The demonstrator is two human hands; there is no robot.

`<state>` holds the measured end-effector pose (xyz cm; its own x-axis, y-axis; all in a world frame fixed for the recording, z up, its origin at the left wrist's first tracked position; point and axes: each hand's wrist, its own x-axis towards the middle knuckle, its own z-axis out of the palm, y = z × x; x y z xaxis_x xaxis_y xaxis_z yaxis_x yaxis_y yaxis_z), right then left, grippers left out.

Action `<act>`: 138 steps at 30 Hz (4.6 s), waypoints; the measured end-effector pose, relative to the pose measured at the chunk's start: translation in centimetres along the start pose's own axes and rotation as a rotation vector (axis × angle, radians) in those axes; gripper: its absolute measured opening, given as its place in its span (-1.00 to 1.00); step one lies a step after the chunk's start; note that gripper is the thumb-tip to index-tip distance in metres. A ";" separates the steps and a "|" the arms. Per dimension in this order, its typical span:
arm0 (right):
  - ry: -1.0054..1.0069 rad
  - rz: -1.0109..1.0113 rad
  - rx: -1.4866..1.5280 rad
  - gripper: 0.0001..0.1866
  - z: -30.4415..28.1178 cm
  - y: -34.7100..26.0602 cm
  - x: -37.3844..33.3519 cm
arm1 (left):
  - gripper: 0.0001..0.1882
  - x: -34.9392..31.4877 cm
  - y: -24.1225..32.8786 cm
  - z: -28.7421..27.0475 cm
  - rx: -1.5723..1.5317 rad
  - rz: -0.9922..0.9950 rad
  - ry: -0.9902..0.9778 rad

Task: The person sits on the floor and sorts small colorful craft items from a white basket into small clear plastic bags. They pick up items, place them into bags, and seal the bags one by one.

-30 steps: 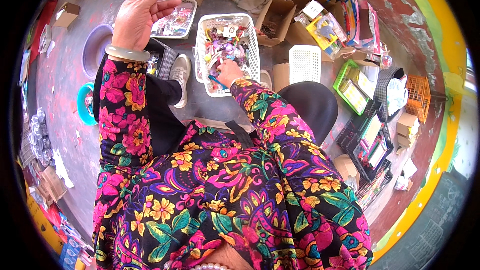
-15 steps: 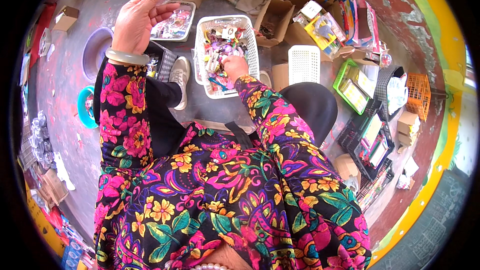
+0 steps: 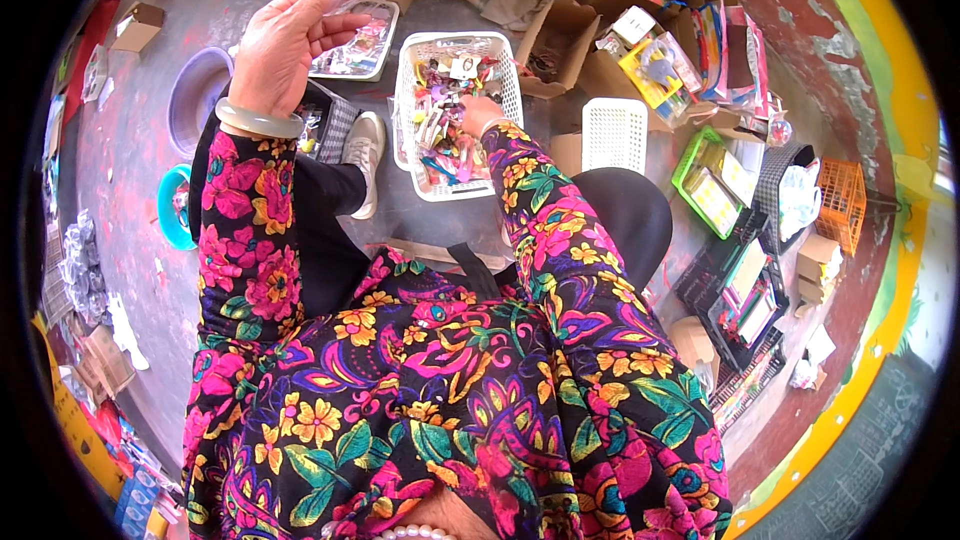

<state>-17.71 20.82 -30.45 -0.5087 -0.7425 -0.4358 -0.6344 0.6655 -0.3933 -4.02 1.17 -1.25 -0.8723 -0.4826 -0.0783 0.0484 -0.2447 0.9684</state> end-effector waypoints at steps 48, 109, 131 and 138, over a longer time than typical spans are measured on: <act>0.331 -0.265 1.277 -0.87 -26.6 -9.4 -12.0 | -0.79 1.3 -1.8 1.5 0.228 -0.217 0.018; 0.354 -0.629 0.536 -0.72 -23.7 -11.9 -10.8 | -0.70 -0.3 -1.8 3.7 -0.003 -0.367 -0.151; 0.418 -0.752 0.235 -0.92 -24.5 -10.9 -11.1 | -0.70 0.8 -3.3 3.4 0.189 -0.286 -0.328; 0.438 -0.769 0.423 -0.94 -24.5 -12.0 -11.3 | -0.77 0.4 -2.2 3.8 -0.055 -0.318 -0.383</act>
<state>-18.61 19.32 -0.99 -0.2695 -0.8907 0.3661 -0.6656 -0.1025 -0.7392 -6.29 4.74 -2.49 -0.9636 -0.0359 -0.2648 -0.2321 -0.3785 0.8960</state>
